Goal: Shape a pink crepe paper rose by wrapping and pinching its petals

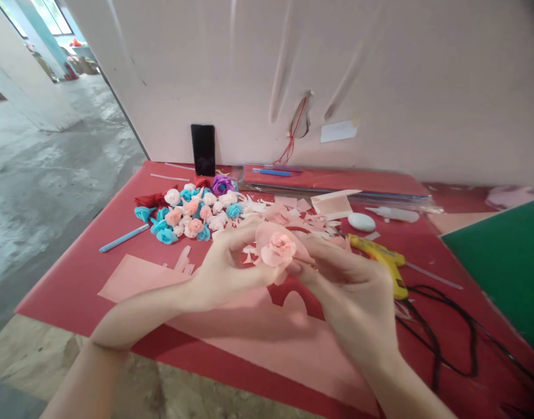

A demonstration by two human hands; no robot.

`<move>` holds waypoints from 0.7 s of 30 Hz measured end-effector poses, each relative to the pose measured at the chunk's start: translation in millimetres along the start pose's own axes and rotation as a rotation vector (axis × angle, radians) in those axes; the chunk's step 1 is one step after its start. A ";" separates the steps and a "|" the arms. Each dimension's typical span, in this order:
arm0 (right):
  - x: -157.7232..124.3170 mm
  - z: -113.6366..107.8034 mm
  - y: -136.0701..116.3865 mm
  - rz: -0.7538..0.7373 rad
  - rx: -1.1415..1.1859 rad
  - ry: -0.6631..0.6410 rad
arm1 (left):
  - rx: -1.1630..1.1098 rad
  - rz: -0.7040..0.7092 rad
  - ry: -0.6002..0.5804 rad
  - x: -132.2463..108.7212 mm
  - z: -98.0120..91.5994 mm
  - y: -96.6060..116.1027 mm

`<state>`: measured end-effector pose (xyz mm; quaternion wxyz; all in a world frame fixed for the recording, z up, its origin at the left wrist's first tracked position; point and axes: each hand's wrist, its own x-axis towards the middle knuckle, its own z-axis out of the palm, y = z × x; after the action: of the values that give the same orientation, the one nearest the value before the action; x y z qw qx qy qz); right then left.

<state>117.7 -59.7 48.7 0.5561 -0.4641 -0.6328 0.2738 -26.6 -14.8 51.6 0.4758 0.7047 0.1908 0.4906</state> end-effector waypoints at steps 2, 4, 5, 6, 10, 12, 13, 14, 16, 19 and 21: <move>1.3 -0.2 -3.2 -0.018 -0.009 -0.036 | -0.009 -0.011 0.013 -1.1 -0.5 -1.7; 1.5 0.2 -5.2 -0.049 -0.035 -0.032 | -0.029 -0.024 0.025 -2.1 -1.4 -3.5; 1.0 0.5 -5.8 -0.065 -0.051 -0.016 | -0.047 -0.029 0.023 -2.5 -1.8 -4.3; 0.2 0.8 -6.1 -0.078 -0.068 0.006 | -0.067 -0.033 0.015 -2.9 -2.1 -4.9; -3.9 1.9 -6.2 -0.116 -0.151 0.052 | -0.113 -0.041 0.022 -4.4 -1.5 -6.3; -5.1 3.1 -6.1 -0.148 -0.229 0.062 | -0.121 -0.065 0.036 -5.5 0.1 -7.1; -5.4 3.8 -6.1 -0.186 -0.271 0.075 | -0.122 -0.074 0.045 -6.0 1.1 -7.6; -5.6 4.5 -6.2 -0.231 -0.309 0.093 | -0.124 -0.075 0.058 -6.3 2.0 -8.1; -5.8 5.3 -6.4 -0.321 -0.352 0.132 | -0.127 -0.066 0.082 -6.5 2.8 -8.8; -5.9 2.9 -7.2 -0.310 -0.333 0.121 | -0.149 -0.063 0.031 -5.7 -0.2 -7.6; -5.2 -1.4 -7.8 -0.236 -0.276 0.084 | -0.192 -0.079 -0.068 -5.2 -4.7 -6.0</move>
<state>116.6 -67.8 53.4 0.5413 -0.4694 -0.6908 0.0977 -31.8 -13.5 44.2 0.5663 0.6641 0.1544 0.4631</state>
